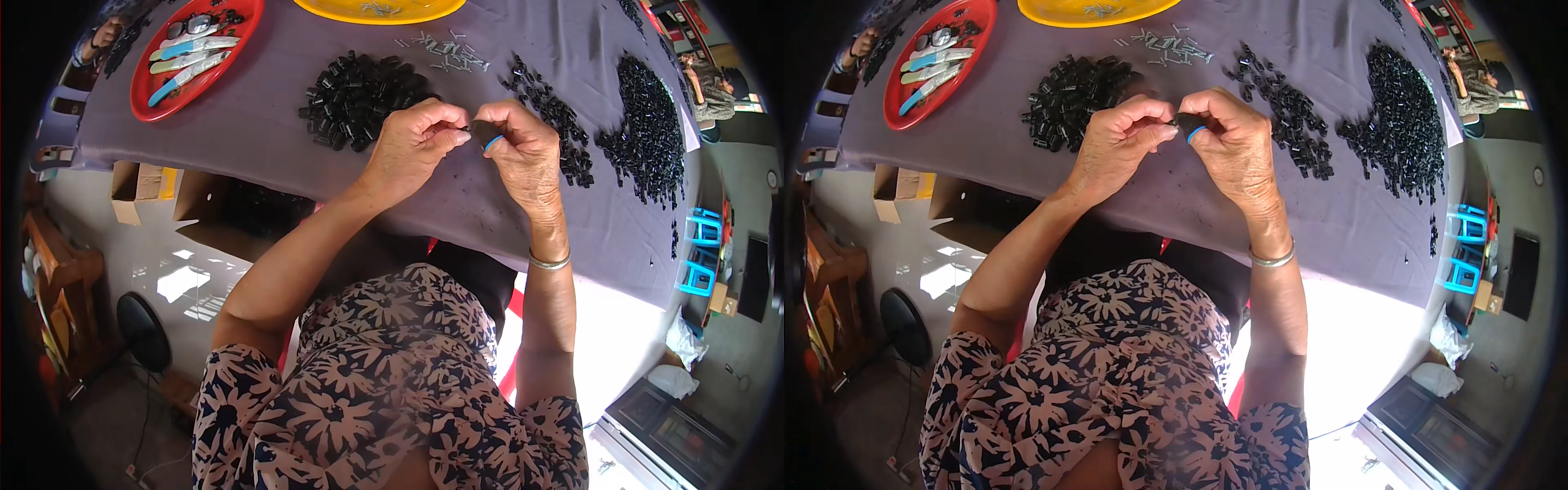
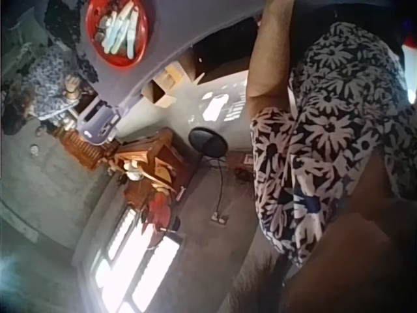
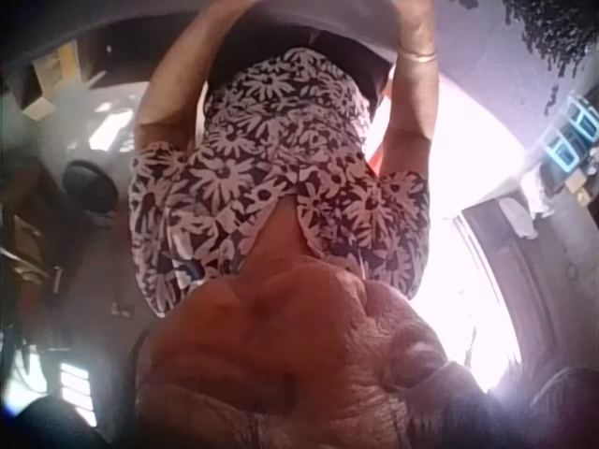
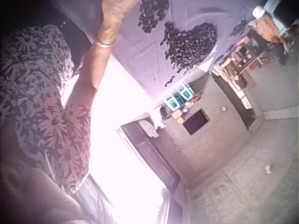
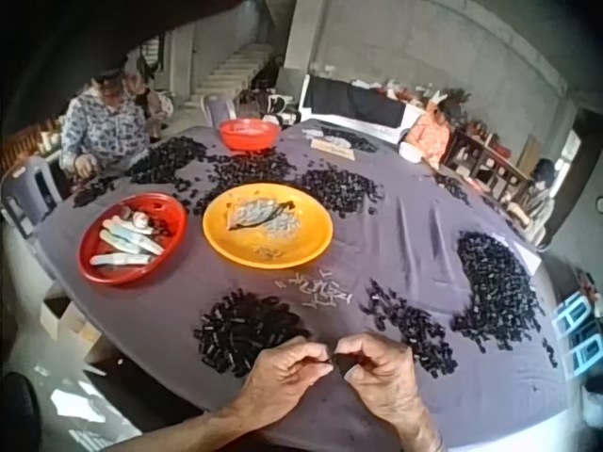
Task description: Sorting and inspecting small black plastic components on a table.
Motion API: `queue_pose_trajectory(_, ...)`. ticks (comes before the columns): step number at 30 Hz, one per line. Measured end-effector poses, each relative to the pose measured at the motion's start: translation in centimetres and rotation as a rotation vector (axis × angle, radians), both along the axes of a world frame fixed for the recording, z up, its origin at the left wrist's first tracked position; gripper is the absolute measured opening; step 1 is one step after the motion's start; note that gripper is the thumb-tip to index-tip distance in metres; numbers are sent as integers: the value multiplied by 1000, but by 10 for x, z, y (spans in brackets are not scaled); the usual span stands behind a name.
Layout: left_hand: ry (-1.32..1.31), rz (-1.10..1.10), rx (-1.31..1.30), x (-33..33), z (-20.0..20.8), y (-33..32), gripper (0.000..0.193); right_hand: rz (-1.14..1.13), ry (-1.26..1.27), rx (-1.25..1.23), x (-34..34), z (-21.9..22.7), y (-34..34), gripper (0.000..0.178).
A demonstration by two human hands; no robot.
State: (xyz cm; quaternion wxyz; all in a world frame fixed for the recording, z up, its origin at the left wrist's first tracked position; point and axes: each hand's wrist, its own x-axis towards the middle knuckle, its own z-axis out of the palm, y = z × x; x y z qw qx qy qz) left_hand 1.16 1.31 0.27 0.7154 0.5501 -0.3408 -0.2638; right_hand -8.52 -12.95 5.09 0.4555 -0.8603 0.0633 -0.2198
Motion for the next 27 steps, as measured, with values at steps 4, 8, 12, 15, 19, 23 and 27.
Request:
queue_pose_trajectory(4,-14,16,-6,1,-3,1,11,7,20,-161,5,11,7,24)
queue_pose_trajectory(8,-51,9,31,1,-3,1,12,16,89,-251,7,19,10,29)
queue_pose_trajectory(12,8,17,25,1,0,-1,12,-41,125,-192,7,14,10,29)
queue_pose_trajectory(15,22,35,-14,-1,0,0,11,-113,151,28,5,5,17,27)
queue_pose_trajectory(19,63,33,-51,1,-4,-1,8,-135,122,198,4,1,20,26)
queue_pose_trajectory(23,74,39,-60,-1,-5,-5,10,-70,23,307,-3,-2,7,34)
queue_pose_trajectory(27,22,15,-93,0,-1,-3,12,-348,106,189,-33,18,-46,30)
